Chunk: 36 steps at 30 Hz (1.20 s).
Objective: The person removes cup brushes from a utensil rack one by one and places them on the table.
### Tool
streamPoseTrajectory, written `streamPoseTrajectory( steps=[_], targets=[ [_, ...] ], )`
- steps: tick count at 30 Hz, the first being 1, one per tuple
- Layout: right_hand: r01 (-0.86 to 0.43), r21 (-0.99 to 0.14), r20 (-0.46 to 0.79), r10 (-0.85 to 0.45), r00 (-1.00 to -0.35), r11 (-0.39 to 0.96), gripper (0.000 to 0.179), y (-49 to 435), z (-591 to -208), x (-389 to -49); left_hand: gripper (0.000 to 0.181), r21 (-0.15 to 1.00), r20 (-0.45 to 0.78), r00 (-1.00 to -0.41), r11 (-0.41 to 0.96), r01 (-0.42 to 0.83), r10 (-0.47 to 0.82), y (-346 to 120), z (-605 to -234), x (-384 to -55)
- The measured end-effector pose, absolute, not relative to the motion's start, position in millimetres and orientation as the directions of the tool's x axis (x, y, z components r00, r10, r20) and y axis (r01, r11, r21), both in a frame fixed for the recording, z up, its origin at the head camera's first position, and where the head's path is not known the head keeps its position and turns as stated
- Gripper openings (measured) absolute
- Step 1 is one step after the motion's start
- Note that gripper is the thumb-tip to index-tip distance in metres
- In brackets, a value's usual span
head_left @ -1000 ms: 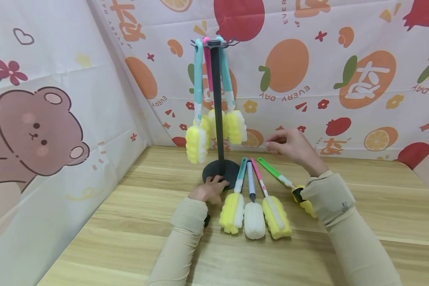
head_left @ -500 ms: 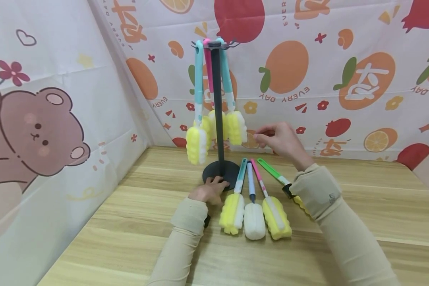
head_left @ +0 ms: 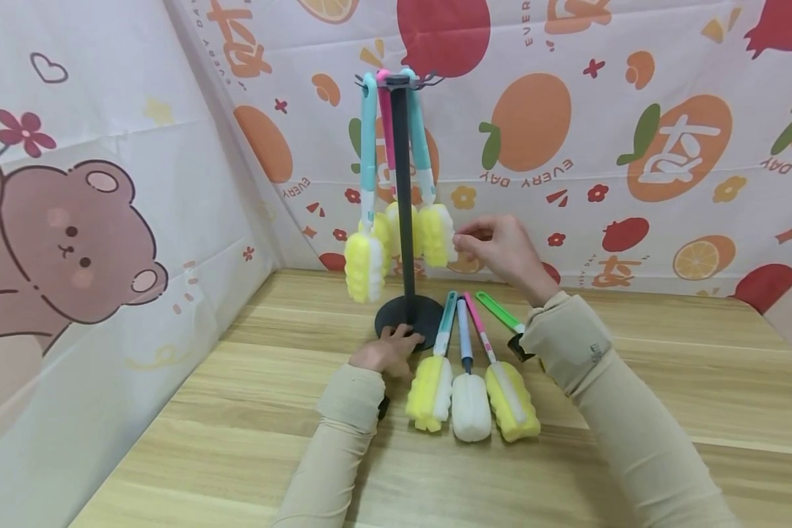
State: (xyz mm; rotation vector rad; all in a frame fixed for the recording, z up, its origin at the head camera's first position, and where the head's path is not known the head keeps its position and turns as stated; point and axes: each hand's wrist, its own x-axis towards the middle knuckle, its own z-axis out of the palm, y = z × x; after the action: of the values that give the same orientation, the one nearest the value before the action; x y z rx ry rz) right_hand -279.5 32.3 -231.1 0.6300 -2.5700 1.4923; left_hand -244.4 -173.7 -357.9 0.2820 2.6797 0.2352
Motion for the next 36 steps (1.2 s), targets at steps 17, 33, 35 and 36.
streamPoseTrajectory(
  steps=[17,33,35,36],
  targets=[
    [-0.428,-0.825,0.321,-0.317,-0.893,0.37,0.02,6,-223,-280,0.069,0.212,-0.401,-0.886,0.964,0.159,0.234,-173,-357,-244],
    [-0.469,-0.806,0.368,-0.315,-0.875,0.361,0.018,-12,-221,-277,0.067,0.207,-0.399,-0.888,0.966,0.158,0.23,-174,-357,-244],
    [-0.475,-0.802,0.376,-0.313,-0.872,0.361,0.017,-14,-221,-277,0.067,0.205,-0.398,-0.887,0.965,0.162,0.233,-173,-356,-243],
    [-0.481,-0.799,0.382,-0.314,-0.869,0.36,0.017,-15,-221,-277,0.067,0.204,-0.399,-0.887,0.965,0.162,0.233,-173,-355,-243]
  ],
)
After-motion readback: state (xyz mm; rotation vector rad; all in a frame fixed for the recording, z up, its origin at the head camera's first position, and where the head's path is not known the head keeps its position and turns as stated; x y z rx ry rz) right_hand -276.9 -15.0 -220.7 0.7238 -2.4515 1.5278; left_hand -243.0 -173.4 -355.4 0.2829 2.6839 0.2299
